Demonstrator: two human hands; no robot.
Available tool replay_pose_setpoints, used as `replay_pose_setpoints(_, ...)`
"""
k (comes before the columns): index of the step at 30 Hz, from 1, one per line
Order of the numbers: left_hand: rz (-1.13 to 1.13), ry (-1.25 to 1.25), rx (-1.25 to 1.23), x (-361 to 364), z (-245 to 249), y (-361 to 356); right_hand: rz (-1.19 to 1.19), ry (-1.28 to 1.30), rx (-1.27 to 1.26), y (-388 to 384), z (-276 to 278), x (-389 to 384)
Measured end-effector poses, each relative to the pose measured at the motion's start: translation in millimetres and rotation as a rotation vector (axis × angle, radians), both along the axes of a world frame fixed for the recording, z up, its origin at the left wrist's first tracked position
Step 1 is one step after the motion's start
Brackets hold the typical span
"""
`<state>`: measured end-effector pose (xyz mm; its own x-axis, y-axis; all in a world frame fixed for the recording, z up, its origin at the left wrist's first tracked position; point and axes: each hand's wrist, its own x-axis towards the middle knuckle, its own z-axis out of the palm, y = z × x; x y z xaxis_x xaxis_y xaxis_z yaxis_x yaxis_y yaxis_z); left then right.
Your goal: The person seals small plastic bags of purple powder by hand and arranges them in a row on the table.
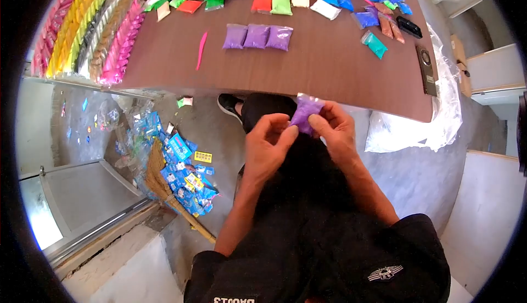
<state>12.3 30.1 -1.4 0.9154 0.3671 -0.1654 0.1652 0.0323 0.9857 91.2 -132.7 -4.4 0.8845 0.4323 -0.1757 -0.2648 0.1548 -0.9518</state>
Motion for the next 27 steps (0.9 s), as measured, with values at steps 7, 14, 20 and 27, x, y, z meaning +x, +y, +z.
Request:
replay_pose_setpoints(7, 0.259, -0.103, 0.057, 18.3, 5.6, 52.7, -0.120, -0.189, -0.270, -14.7, 28.7, 74.5)
replay_pose_setpoints(14, 0.420, -0.135, 0.303, 34.5, 9.7, 123.1, -0.211, -0.422, -0.608, -12.8, 14.3, 93.5)
replay_pose_setpoints(20, 0.478, -0.146, 0.668, 62.0, 17.6, 171.1, -0.195, -1.004, -0.910, -14.1, 10.4, 80.4)
replay_pose_setpoints(27, 0.488, -0.190, 1.056, 101.6, -10.7, 216.4, 0.065, -1.183, -1.037, -11.3, 3.7, 67.1)
